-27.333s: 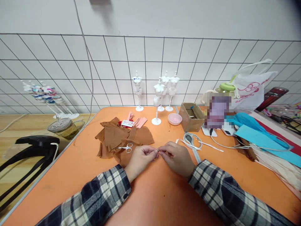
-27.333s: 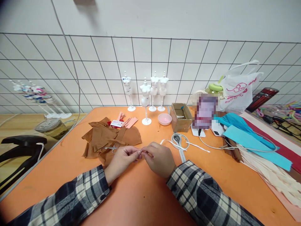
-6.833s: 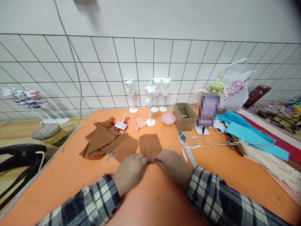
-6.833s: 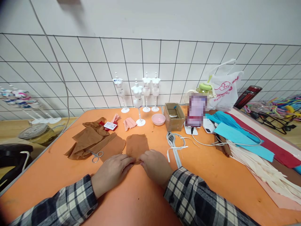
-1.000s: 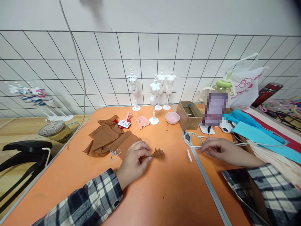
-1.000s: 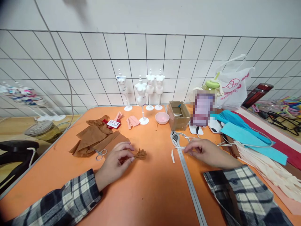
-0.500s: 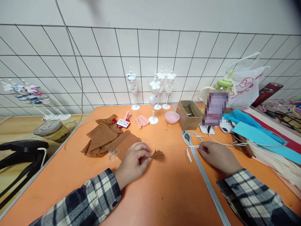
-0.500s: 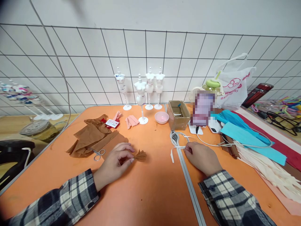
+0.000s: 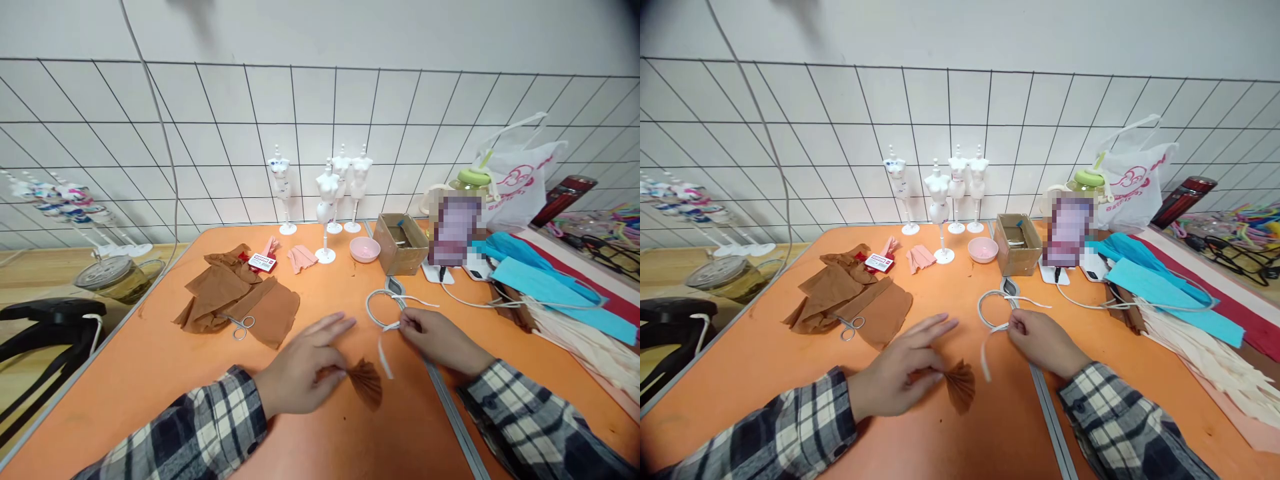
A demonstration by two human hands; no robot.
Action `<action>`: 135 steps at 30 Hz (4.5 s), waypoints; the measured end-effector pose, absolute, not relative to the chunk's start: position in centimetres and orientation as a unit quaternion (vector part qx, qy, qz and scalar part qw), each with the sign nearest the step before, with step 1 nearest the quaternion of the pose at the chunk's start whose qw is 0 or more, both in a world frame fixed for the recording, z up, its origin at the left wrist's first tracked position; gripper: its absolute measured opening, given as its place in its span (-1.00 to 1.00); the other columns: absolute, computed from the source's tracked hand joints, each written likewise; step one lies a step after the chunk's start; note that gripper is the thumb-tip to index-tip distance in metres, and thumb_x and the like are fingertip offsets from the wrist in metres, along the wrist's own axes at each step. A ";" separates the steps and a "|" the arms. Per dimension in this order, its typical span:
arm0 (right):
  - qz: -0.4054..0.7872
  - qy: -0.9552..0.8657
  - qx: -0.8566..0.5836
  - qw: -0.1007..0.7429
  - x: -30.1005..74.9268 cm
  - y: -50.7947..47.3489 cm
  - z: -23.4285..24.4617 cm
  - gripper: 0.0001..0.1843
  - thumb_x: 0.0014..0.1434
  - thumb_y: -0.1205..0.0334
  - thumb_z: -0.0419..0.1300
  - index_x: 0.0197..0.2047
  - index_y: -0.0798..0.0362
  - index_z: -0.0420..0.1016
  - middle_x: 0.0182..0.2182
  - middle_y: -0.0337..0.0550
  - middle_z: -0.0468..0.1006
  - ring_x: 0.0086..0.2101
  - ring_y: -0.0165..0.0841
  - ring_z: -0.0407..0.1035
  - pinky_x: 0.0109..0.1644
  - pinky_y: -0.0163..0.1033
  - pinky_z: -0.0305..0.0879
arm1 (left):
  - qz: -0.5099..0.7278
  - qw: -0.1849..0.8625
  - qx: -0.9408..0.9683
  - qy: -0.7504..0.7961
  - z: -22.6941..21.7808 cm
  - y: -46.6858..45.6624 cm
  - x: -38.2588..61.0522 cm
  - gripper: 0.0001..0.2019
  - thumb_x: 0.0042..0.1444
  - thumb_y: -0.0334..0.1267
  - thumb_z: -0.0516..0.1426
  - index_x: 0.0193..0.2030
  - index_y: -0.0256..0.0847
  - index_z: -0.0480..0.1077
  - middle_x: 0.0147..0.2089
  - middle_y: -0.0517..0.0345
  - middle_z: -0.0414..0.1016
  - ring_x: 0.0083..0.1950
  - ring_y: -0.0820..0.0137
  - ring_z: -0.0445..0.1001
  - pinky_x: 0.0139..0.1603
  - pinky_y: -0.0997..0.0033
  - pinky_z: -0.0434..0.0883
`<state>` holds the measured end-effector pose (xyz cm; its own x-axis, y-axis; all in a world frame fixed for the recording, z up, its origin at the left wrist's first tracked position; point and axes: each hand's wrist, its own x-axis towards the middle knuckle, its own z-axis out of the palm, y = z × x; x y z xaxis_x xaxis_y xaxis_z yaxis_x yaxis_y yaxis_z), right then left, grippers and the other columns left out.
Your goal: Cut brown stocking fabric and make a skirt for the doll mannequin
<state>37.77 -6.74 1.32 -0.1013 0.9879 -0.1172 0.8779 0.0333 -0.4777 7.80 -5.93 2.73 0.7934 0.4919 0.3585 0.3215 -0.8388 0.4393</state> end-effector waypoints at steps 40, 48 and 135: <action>0.574 -0.621 -0.290 0.448 29.6 -2.5 0.0 -0.08 0.24 -0.14 0.05 0.40 -0.26 -0.55 0.32 0.10 0.07 0.03 -0.28 0.38 0.19 0.05 0.21 | 0.380 0.219 0.877 0.196 4.6 -7.4 7.1 -0.84 0.08 -0.48 0.09 -0.26 -0.15 0.41 -0.26 0.07 0.50 -0.10 0.31 0.43 0.00 0.24 0.41; 0.437 -0.630 -0.374 0.522 29.0 -1.5 1.9 -0.45 0.21 0.05 0.11 0.23 -0.08 0.13 0.20 0.02 0.22 -0.15 -0.35 0.36 -0.17 -0.23 0.35 | 0.399 0.276 0.777 0.402 2.4 -6.2 6.3 -0.89 0.16 -0.36 0.10 -0.38 -0.17 0.38 -0.18 0.04 0.53 0.01 0.24 0.45 0.04 0.21 0.38; 0.675 -0.424 -0.431 0.422 23.6 -7.3 1.3 -0.42 -0.10 -0.01 0.44 -0.26 0.01 0.13 -0.38 -0.34 0.45 -0.49 -0.54 0.32 -0.38 -0.35 0.33 | 0.346 0.511 0.616 0.489 2.0 -6.4 7.2 -0.82 0.07 -0.19 0.17 -0.37 -0.27 0.49 -0.50 0.20 0.48 -0.60 0.54 0.34 -0.57 0.57 0.28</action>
